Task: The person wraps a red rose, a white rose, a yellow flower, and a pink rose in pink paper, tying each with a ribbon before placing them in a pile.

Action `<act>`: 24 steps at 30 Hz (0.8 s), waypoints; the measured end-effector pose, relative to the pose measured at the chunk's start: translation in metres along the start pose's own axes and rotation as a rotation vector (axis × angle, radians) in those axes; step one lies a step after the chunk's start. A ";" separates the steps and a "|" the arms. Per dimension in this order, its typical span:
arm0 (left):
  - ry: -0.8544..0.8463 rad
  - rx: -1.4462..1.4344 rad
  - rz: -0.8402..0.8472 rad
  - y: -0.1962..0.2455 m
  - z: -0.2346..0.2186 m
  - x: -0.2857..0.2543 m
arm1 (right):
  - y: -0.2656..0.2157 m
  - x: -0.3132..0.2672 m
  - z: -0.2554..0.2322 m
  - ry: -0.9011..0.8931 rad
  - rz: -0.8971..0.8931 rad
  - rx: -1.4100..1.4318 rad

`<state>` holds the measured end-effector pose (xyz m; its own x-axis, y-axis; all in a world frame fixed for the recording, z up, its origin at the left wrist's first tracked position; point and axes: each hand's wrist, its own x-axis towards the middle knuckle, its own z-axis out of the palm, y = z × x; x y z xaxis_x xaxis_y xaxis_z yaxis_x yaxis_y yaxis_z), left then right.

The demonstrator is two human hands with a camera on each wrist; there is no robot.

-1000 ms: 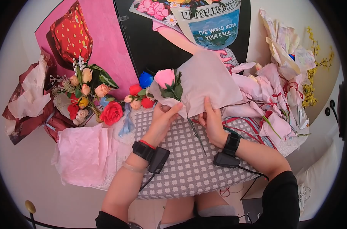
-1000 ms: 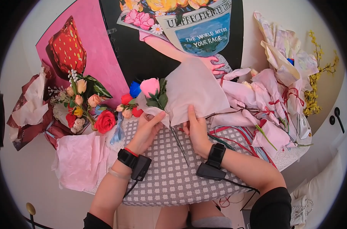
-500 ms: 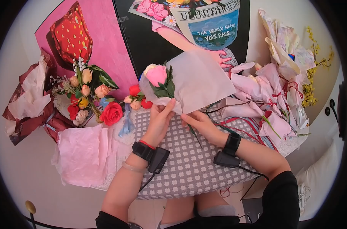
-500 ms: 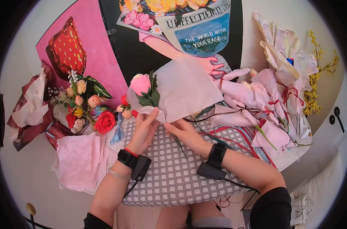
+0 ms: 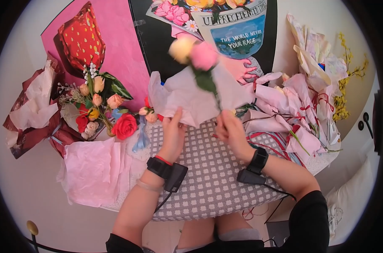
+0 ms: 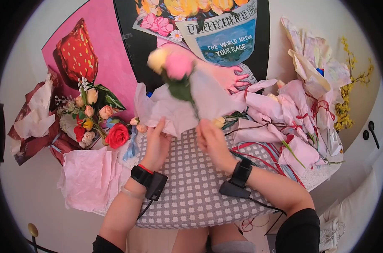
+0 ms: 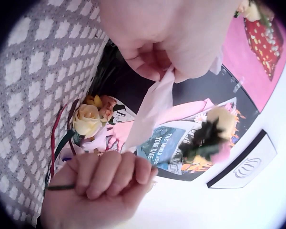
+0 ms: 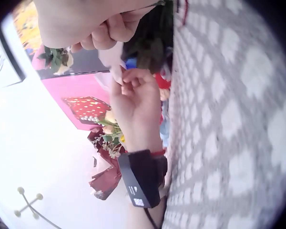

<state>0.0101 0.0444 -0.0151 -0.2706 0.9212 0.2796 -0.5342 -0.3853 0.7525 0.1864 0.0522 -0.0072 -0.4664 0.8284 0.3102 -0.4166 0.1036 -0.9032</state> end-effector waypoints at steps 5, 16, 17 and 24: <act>-0.049 -0.243 -0.182 0.001 -0.007 0.001 | -0.078 0.021 -0.001 0.277 -0.680 -0.289; -0.687 0.175 -0.711 0.023 0.014 -0.041 | -0.112 0.084 -0.029 0.127 -0.955 -1.296; -0.739 0.240 -0.747 0.018 0.015 -0.044 | -0.102 0.089 -0.027 0.102 -0.899 -1.236; -0.920 0.331 -0.954 0.022 0.019 -0.044 | -0.051 0.136 -0.050 -0.156 -0.673 -1.724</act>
<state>0.0251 -0.0033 0.0006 0.7871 0.5725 -0.2298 0.0386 0.3261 0.9445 0.1832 0.1872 0.0659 -0.6800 0.3740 0.6306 0.5698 0.8109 0.1334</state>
